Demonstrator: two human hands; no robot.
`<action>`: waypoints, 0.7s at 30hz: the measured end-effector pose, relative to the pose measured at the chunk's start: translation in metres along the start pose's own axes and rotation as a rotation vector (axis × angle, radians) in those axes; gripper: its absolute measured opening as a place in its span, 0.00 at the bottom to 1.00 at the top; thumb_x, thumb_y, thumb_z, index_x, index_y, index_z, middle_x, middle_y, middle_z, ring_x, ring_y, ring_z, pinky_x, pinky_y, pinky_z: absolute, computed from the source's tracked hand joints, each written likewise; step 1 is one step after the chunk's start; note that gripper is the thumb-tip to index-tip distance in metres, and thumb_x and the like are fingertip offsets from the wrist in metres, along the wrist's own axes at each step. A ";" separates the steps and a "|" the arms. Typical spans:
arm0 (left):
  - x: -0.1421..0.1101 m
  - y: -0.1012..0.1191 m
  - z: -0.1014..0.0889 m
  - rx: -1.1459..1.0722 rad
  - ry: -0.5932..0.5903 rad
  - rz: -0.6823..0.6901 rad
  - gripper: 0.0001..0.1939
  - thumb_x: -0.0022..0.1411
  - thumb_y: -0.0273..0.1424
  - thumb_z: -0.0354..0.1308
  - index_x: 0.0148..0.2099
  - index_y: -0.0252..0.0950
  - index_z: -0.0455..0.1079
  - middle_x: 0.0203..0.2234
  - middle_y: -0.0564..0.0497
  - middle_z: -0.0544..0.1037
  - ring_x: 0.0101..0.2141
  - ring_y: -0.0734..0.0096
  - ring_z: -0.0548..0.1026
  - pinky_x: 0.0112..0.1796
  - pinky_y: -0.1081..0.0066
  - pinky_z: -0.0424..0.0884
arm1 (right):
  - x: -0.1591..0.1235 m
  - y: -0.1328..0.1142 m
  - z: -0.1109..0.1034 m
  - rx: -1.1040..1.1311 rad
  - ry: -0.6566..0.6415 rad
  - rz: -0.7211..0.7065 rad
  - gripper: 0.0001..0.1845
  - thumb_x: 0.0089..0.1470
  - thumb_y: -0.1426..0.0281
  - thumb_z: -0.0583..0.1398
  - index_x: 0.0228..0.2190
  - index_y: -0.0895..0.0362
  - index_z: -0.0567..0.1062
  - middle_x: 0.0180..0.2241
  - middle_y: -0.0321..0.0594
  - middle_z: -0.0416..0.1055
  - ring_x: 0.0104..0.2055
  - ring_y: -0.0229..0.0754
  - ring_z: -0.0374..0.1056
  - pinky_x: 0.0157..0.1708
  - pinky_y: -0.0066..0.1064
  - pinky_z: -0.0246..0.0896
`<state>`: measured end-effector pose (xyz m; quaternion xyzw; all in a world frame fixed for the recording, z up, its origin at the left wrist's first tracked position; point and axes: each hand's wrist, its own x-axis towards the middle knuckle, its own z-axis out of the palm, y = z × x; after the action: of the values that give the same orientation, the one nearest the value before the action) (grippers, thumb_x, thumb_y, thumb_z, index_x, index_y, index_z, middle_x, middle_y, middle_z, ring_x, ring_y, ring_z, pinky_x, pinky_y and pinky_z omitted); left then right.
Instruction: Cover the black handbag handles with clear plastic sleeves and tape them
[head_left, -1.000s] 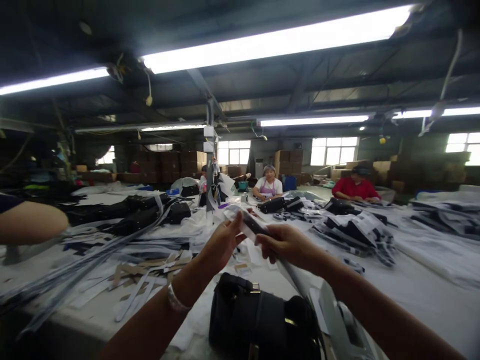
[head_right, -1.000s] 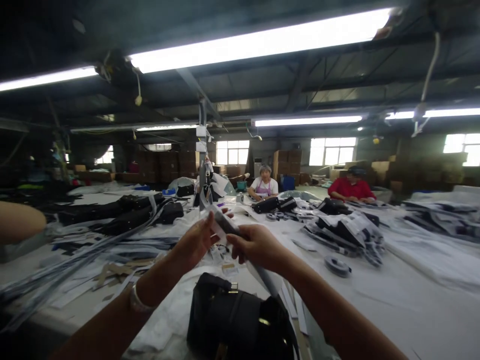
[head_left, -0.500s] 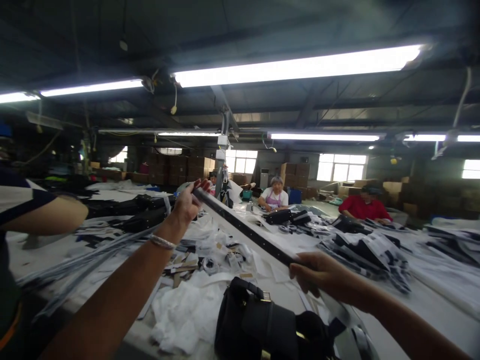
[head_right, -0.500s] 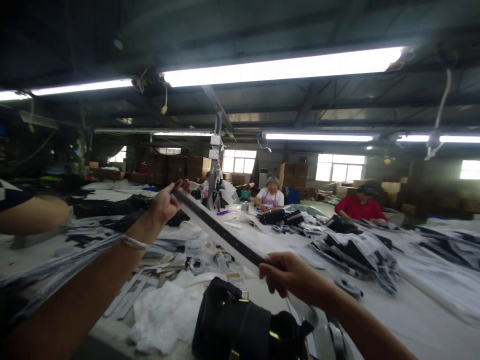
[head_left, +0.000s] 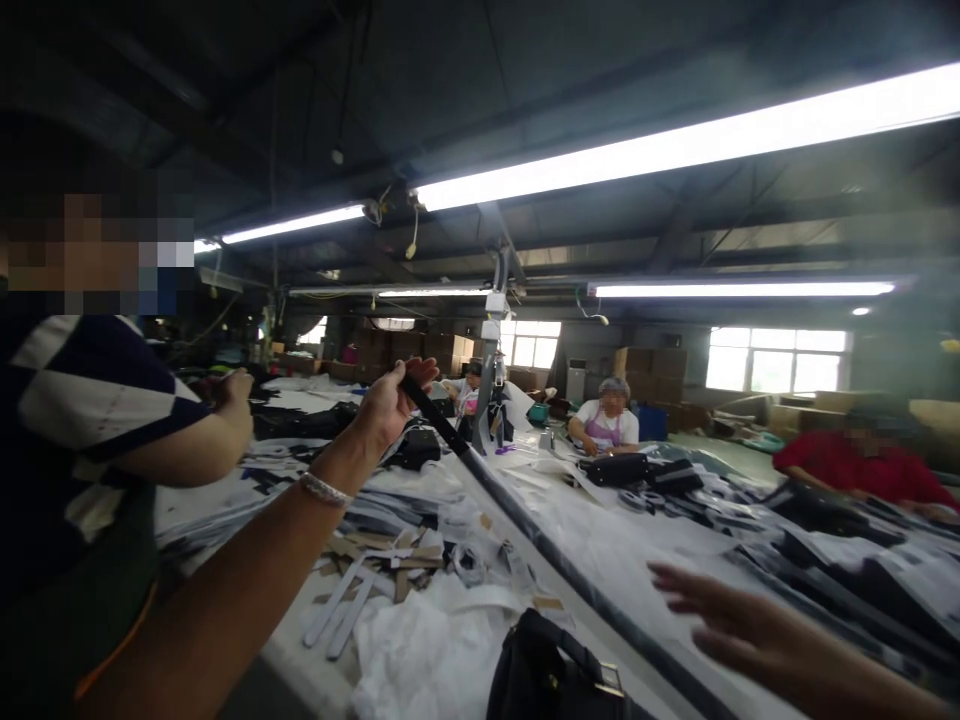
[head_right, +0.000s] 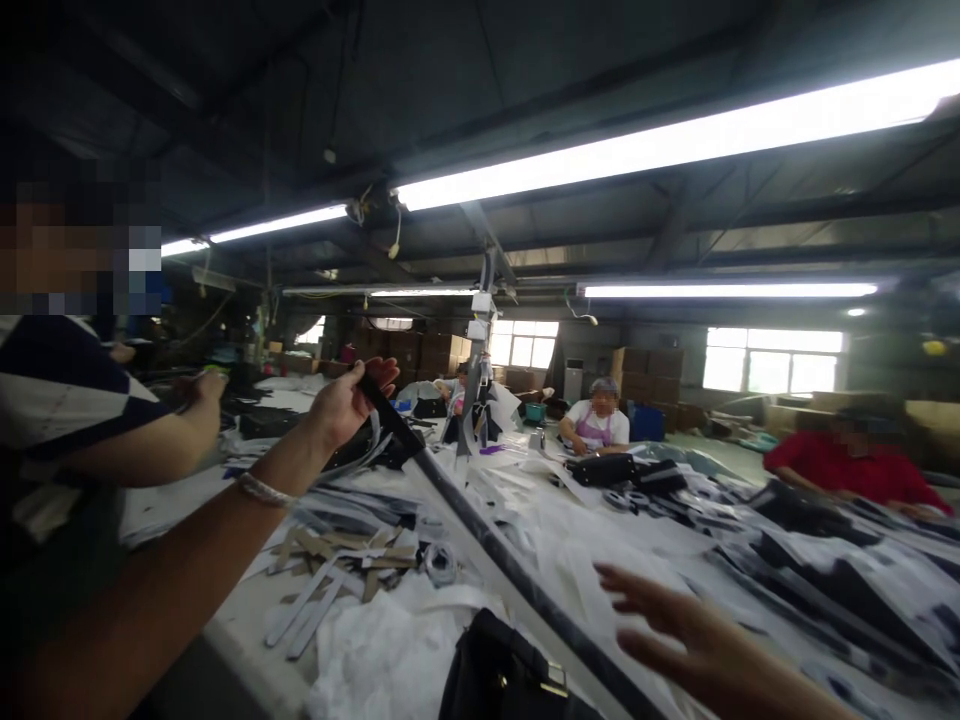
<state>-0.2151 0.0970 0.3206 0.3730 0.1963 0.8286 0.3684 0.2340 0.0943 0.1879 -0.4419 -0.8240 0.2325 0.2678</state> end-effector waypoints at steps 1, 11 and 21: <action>-0.002 0.001 0.005 0.020 -0.009 0.017 0.16 0.72 0.27 0.44 0.40 0.29 0.73 0.37 0.40 0.84 0.40 0.63 0.82 0.44 0.65 0.74 | 0.017 -0.026 0.001 0.043 0.008 -0.040 0.34 0.49 0.46 0.61 0.55 0.48 0.73 0.55 0.47 0.72 0.55 0.59 0.69 0.52 0.47 0.67; -0.041 0.027 0.010 0.246 -0.023 0.121 0.14 0.70 0.27 0.47 0.41 0.30 0.74 0.37 0.41 0.84 0.40 0.62 0.82 0.41 0.65 0.75 | 0.111 -0.185 0.100 0.462 -0.263 -0.329 0.22 0.58 0.51 0.58 0.34 0.58 0.77 0.24 0.35 0.74 0.25 0.37 0.68 0.27 0.27 0.60; -0.219 -0.030 -0.117 0.747 0.041 -0.587 0.17 0.61 0.44 0.61 0.43 0.35 0.78 0.40 0.46 0.83 0.39 0.63 0.80 0.31 0.77 0.76 | 0.001 -0.045 0.080 0.268 -0.687 0.163 0.22 0.57 0.52 0.59 0.27 0.59 0.72 0.21 0.30 0.60 0.22 0.32 0.56 0.20 0.22 0.51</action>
<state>-0.1913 -0.0554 0.1234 0.3923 0.5851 0.5695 0.4236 0.1547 0.0612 0.1561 -0.3632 -0.7903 0.4933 0.0117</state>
